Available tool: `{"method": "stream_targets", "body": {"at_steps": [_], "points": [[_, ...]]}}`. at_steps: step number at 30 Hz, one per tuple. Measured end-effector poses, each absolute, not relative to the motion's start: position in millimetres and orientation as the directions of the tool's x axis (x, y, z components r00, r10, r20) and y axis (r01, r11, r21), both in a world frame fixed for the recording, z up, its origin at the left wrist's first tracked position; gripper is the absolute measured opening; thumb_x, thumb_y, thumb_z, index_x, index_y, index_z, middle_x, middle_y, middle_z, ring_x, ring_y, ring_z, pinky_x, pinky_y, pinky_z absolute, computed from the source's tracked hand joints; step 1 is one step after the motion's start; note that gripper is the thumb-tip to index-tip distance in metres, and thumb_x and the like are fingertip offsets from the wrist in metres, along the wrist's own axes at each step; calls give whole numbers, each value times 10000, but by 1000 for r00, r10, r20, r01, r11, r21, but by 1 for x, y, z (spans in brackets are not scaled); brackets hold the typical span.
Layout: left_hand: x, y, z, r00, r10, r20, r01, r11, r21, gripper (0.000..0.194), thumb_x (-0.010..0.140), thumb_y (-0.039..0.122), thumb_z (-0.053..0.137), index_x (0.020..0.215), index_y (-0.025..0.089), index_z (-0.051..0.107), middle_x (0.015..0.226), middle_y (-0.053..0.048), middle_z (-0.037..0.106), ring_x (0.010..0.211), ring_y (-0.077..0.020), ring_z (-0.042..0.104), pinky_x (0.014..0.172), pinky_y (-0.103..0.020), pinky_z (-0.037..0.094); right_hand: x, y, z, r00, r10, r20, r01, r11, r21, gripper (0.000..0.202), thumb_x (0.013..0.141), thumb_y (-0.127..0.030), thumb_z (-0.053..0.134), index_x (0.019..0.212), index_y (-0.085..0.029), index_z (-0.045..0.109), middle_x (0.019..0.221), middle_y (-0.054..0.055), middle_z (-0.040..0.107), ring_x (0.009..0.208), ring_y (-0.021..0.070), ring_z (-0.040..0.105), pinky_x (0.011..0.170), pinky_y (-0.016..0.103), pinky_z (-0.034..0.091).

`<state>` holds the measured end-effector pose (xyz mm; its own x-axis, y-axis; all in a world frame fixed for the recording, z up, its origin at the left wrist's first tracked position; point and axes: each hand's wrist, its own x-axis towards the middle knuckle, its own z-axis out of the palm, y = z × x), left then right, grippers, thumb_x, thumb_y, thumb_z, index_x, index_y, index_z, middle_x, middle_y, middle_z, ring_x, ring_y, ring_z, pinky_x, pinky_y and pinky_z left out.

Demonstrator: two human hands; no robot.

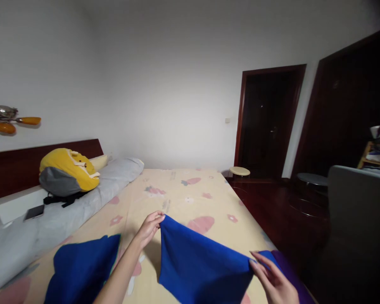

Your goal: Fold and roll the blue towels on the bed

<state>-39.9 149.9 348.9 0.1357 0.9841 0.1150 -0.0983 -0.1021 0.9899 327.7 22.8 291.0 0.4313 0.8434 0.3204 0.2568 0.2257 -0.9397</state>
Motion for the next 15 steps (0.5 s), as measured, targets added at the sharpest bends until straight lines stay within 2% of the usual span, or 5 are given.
{"method": "stream_targets", "body": {"at_steps": [4,8,10,12,15], "points": [[-62,118,369,73,987,146,-87,-139,986,421,685,466,741,999,219,611,735,45,625,650,-87,549,643,-221,390,329,46,340,358,873,330,256,249,-934,508,619,-653,707,847,-201,758,925,92,761,887,284,697,786,312,580],[-76,100,379,17,986,168,-13,-168,986,412,664,516,738,885,173,680,852,-34,698,758,-136,597,710,-253,433,318,63,364,297,917,266,146,231,-962,557,620,-650,713,913,-178,756,954,118,754,910,285,693,805,338,569],[-82,93,383,1,984,177,20,-177,984,425,636,495,767,908,177,695,861,-37,715,789,-147,608,738,-260,443,313,69,371,264,928,262,105,243,-964,575,591,-631,747,938,-173,751,1003,126,745,955,288,682,833,347,559],[-87,88,388,1,981,194,55,-193,980,444,617,461,792,948,180,698,843,-30,724,795,-150,618,758,-263,446,311,74,377,239,930,281,114,260,-959,595,556,-609,780,957,-171,746,1019,127,740,974,288,675,846,351,552],[-93,81,397,-13,978,210,115,-207,972,463,612,463,795,950,160,702,799,-41,738,770,-166,638,751,-281,458,310,78,384,189,931,312,188,278,-942,616,559,-630,768,965,-169,743,913,113,750,884,272,688,770,343,565]]}}
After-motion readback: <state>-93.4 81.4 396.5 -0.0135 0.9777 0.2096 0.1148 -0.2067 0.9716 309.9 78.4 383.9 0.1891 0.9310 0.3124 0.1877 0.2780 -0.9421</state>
